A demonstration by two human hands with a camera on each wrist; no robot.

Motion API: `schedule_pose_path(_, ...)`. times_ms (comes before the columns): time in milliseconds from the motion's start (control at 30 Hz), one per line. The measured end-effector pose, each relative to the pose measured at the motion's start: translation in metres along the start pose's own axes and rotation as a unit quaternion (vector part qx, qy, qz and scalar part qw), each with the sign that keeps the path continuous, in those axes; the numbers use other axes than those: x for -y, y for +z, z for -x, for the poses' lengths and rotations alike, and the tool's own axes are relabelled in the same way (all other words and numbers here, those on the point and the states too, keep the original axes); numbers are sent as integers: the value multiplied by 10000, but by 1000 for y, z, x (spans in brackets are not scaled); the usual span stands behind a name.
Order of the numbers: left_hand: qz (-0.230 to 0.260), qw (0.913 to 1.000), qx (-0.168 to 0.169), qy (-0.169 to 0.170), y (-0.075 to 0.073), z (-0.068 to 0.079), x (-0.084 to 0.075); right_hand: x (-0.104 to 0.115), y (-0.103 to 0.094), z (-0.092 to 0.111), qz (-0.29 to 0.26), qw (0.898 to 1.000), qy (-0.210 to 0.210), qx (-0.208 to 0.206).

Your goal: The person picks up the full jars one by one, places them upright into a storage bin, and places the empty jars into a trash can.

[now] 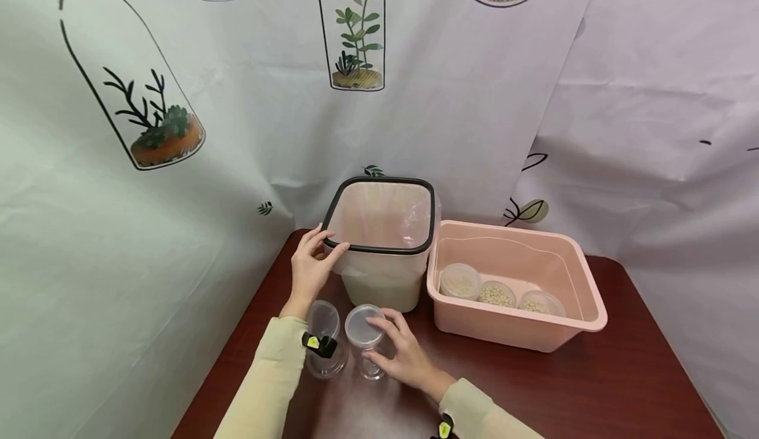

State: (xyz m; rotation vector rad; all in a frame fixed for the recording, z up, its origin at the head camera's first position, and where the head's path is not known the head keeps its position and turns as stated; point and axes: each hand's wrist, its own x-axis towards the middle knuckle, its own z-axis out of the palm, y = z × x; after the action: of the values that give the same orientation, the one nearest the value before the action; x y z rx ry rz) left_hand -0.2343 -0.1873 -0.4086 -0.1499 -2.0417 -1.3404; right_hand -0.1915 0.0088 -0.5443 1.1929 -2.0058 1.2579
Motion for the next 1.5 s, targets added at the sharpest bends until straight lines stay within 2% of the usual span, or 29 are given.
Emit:
schedule_pose_path(200,81,10000,-45,13,4,-3,29,2,-7,-6,31,9999,-96,-133)
schedule_pose_path(300,108,9999,-54,24,3,-3,35,5,-13,-12,-12,9999,-87,-149)
schedule_pose_path(467,30,10000,-36,20,2,-2,37,13,-24,-26,-73,9995,-196,-217)
schedule_pose_path(667,-89,9999,-76,110,2,-3,36,32,-45,-53,-246,9967,-588,-500)
schedule_pose_path(900,98,9997,-140,188,3,-3,40,65,-77,-86,-369,9893,-1031,-968)
schedule_pose_path(1133,-17,9997,-129,195,3,-3,38,80,-105,-113,-554,9805,-1311,-1355)
schedule_pose_path(1233,-118,9997,-96,172,3,-3,38,85,-116,-124,-808,9748,-1459,-1482)
schedule_pose_path(1400,-171,9997,-55,141,2,-3,38,90,-131,-137,-1274,9683,-1464,-1570)
schedule_pose_path(1500,-170,9997,-57,157,2,-3,38,90,-138,-142,-1348,9675,-1394,-1626)
